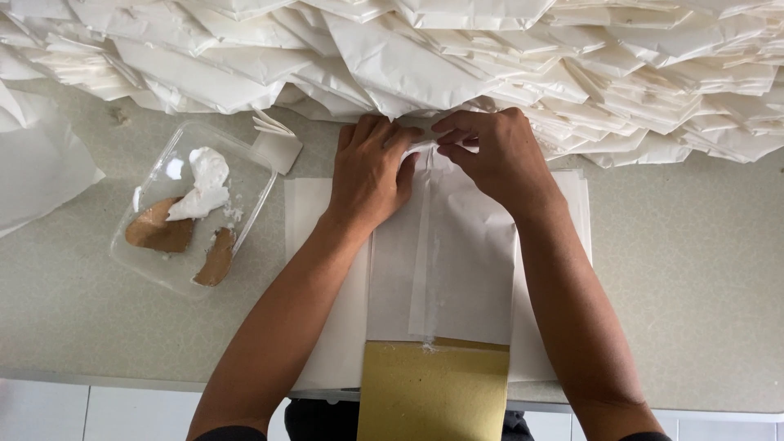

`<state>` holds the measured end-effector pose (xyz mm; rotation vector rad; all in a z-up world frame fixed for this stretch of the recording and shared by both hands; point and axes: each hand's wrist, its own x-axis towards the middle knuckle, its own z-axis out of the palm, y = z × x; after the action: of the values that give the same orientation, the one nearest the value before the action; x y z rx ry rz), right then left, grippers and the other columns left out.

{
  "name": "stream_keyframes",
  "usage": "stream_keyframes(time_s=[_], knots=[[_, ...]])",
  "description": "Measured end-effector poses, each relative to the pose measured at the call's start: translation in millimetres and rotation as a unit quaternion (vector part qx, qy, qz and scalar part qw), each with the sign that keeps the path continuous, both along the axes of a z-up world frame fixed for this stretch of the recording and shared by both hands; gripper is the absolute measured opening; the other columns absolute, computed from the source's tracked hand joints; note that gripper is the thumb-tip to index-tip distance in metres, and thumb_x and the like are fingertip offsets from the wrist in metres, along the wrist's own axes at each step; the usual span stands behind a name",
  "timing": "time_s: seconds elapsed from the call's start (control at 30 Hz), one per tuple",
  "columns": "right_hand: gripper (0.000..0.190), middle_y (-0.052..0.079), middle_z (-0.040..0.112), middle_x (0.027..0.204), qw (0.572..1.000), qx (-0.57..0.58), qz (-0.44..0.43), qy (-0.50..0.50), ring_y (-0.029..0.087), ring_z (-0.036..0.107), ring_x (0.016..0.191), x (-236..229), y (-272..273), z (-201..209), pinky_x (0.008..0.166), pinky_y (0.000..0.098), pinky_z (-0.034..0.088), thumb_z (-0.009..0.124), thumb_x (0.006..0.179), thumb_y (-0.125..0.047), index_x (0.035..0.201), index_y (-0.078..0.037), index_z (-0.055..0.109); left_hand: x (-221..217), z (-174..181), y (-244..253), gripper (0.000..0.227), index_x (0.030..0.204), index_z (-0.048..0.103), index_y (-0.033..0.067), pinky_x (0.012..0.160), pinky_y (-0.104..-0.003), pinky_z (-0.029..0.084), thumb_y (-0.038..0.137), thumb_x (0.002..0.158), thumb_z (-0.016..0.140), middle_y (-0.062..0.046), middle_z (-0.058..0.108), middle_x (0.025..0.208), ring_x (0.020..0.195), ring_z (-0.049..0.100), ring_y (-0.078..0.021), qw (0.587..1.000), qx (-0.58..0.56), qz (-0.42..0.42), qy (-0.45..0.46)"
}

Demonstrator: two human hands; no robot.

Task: The person applies a white paste to a cardboard template using a small wooden stick, then places a sheet of white paper over it. They fold the paper around the template, creasing the edges to form a wrapped package.

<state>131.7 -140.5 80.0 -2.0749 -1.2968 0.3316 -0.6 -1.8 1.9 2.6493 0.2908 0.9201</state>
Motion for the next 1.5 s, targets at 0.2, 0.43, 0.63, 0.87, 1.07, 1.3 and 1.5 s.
stream_keyframes(time_s=[0.2,0.43,0.63,0.87,1.07,1.3,1.5], knots=[[0.027,0.014,0.078,0.092,0.993,-0.076,-0.009,-0.088,0.033,0.076,0.091,3,-5,2,0.083,0.0454,0.062,0.079,0.082,0.004,0.107,-0.005,0.078,0,6,-2,0.030,0.114,0.069,0.0187,0.086,-0.041,0.046,0.012,0.085,0.076,-0.003,0.066,0.097,0.099,0.061,-0.0242,1.000,0.011,-0.007,0.027],[0.019,0.015,0.076,0.090,0.990,-0.117,-0.011,-0.083,0.032,0.076,0.090,3,-1,1,0.082,0.0452,0.060,0.075,0.085,0.005,0.102,-0.003,0.077,2,-1,0,0.027,0.109,0.068,0.0190,0.083,-0.041,0.045,0.011,0.084,0.076,-0.002,0.063,0.092,0.096,0.060,-0.0243,1.000,-0.004,-0.017,0.013],[0.019,0.017,0.075,0.095,0.994,-0.109,0.000,-0.004,0.036,0.075,0.098,2,4,0,0.085,0.0500,0.058,0.074,0.087,-0.002,0.106,-0.003,0.074,2,-5,4,0.025,0.108,0.068,0.0196,0.084,-0.040,0.044,0.013,0.085,0.076,0.001,0.062,0.089,0.096,0.059,-0.0227,0.999,-0.012,-0.036,0.002],[0.023,0.020,0.074,0.095,0.997,-0.074,0.004,0.015,0.040,0.074,0.097,1,7,-4,0.083,0.0522,0.059,0.076,0.086,-0.006,0.108,0.000,0.072,1,-11,6,0.021,0.106,0.069,0.0183,0.087,-0.040,0.044,0.007,0.089,0.071,0.001,0.061,0.087,0.097,0.060,-0.0230,0.998,-0.042,-0.052,-0.003],[0.011,0.014,0.074,0.094,0.999,-0.017,0.030,-0.004,0.035,0.075,0.095,6,5,-25,0.082,0.0451,0.060,0.075,0.091,-0.003,0.101,-0.003,0.076,3,-16,6,0.023,0.110,0.069,0.0210,0.087,-0.040,0.045,0.012,0.089,0.073,0.002,0.061,0.089,0.099,0.060,-0.0212,0.999,-0.027,-0.038,-0.016],[0.011,0.018,0.074,0.094,0.999,-0.010,0.043,0.009,0.038,0.075,0.097,4,5,-22,0.083,0.0485,0.059,0.073,0.093,-0.004,0.103,0.000,0.074,2,-12,5,0.024,0.112,0.068,0.0198,0.086,-0.040,0.045,0.016,0.089,0.074,0.001,0.064,0.091,0.097,0.062,-0.0219,0.999,-0.036,-0.036,-0.006],[0.010,0.019,0.075,0.095,0.999,-0.014,0.041,0.009,0.038,0.074,0.101,-2,5,-11,0.089,0.0479,0.057,0.073,0.094,-0.003,0.104,0.000,0.074,0,0,4,0.025,0.114,0.067,0.0183,0.085,-0.040,0.046,0.014,0.090,0.071,0.000,0.065,0.092,0.094,0.063,-0.0234,0.997,-0.063,-0.041,-0.005]])
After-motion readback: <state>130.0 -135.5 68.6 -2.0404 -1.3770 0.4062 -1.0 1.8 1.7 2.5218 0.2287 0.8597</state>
